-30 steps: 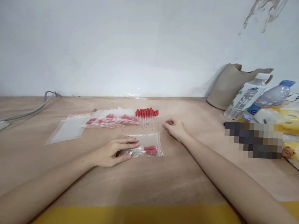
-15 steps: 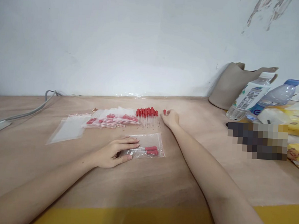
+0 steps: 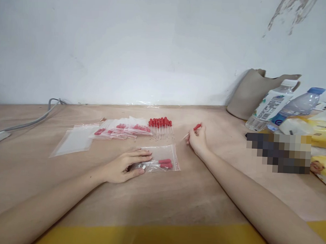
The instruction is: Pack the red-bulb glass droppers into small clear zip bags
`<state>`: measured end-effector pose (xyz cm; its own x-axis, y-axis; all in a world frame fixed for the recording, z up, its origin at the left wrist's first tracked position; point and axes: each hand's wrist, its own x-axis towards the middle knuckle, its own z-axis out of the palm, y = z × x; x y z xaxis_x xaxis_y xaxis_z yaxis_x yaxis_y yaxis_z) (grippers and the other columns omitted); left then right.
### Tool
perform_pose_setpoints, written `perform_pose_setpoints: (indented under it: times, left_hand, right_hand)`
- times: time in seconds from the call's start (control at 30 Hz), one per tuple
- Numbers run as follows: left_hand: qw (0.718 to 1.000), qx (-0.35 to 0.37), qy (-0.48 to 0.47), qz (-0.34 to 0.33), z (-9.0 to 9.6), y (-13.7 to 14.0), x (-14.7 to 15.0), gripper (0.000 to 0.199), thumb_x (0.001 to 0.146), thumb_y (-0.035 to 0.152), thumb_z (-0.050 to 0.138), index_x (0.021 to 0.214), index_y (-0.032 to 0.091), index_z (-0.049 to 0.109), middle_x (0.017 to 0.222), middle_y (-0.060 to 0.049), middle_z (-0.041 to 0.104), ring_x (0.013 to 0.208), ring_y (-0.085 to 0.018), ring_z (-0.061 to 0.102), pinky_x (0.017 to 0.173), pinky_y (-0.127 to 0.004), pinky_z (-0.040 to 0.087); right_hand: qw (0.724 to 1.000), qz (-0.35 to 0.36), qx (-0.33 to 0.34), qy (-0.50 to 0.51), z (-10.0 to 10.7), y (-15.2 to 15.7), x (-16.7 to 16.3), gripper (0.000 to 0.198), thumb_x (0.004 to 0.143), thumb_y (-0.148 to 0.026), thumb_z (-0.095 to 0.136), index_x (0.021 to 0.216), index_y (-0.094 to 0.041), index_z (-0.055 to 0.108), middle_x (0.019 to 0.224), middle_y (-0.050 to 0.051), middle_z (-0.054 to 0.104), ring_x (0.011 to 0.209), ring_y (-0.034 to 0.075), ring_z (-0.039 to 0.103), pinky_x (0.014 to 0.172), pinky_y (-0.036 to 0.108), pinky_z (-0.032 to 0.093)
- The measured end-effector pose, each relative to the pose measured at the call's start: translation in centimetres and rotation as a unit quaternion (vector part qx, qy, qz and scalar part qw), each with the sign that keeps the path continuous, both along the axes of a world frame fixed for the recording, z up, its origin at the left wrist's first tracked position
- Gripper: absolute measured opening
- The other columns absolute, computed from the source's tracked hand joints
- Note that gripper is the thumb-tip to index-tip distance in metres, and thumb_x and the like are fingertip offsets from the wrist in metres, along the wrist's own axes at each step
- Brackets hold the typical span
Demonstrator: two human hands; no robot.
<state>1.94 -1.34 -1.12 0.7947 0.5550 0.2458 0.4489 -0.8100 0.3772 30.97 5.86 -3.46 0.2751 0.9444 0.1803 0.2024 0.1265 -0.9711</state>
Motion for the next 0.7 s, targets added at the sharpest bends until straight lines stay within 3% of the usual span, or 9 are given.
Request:
perform_pose_setpoints:
  times: [0.1, 0.2, 0.33, 0.47, 0.6, 0.7]
  left_hand:
    - [1.0, -0.001, -0.001, -0.001, 0.0, 0.0, 0.1, 0.044, 0.087, 0.033, 0.05, 0.129, 0.022, 0.046, 0.133, -0.008, 0.046, 0.123, -0.022, 0.042, 0.107, -0.043, 0.028]
    - [1.0, 0.001, -0.006, -0.003, 0.1, 0.0, 0.1, 0.043, 0.087, 0.033, 0.051, 0.129, 0.022, 0.047, 0.133, -0.008, 0.047, 0.123, -0.022, 0.043, 0.106, -0.043, 0.029]
    - [1.0, 0.0, -0.014, 0.002, 0.1, -0.1, 0.1, 0.047, 0.087, 0.033, 0.051, 0.132, 0.023, 0.043, 0.133, -0.008, 0.046, 0.123, -0.023, 0.042, 0.105, -0.043, 0.032]
    - [1.0, -0.004, -0.017, 0.02, 0.1, -0.3, 0.0, 0.058, 0.086, 0.035, 0.052, 0.138, 0.022, 0.03, 0.139, -0.009, 0.039, 0.126, -0.024, 0.038, 0.104, -0.042, 0.034]
    - [1.0, -0.004, -0.009, 0.021, 0.2, -0.3, -0.1, 0.058, 0.087, 0.034, 0.051, 0.139, 0.023, 0.029, 0.141, -0.008, 0.036, 0.128, -0.024, 0.036, 0.105, -0.043, 0.032]
    - [1.0, -0.003, -0.007, 0.019, 0.2, -0.3, -0.1, 0.057, 0.087, 0.034, 0.05, 0.139, 0.024, 0.028, 0.14, -0.007, 0.036, 0.128, -0.024, 0.036, 0.105, -0.043, 0.032]
  right_hand:
    - [0.997, -0.002, 0.012, 0.082, 0.3, -3.4, -0.7, 0.072, 0.067, -0.035, 0.057, 0.125, -0.024, 0.017, 0.065, -0.008, 0.046, 0.044, 0.01, 0.049, 0.04, 0.023, 0.042]
    - [0.993, 0.019, 0.025, 0.113, 0.6, -5.5, -1.4, 0.067, 0.062, -0.037, 0.066, 0.113, -0.025, 0.024, 0.067, -0.009, 0.047, 0.048, 0.01, 0.053, 0.043, 0.024, 0.047]
    - [0.981, 0.073, 0.019, 0.18, 0.6, -5.9, -1.8, 0.053, 0.065, -0.04, 0.066, 0.1, -0.026, 0.029, 0.068, -0.007, 0.052, 0.057, 0.013, 0.06, 0.058, 0.031, 0.054]
    - [0.967, 0.115, -0.029, 0.224, 0.7, -6.0, -1.7, 0.039, 0.07, -0.039, 0.064, 0.092, -0.025, 0.035, 0.072, -0.004, 0.058, 0.062, 0.014, 0.063, 0.066, 0.035, 0.054]
    - [0.954, 0.231, -0.109, 0.158, 1.2, -6.2, -0.6, 0.031, 0.068, -0.034, 0.068, 0.085, -0.02, 0.046, 0.08, 0.001, 0.063, 0.071, 0.013, 0.063, 0.072, 0.032, 0.051]
    - [0.948, 0.288, -0.131, 0.039, 1.4, -6.0, 0.6, 0.029, 0.066, -0.034, 0.071, 0.082, -0.017, 0.054, 0.073, 0.0, 0.061, 0.064, 0.009, 0.057, 0.064, 0.025, 0.047]
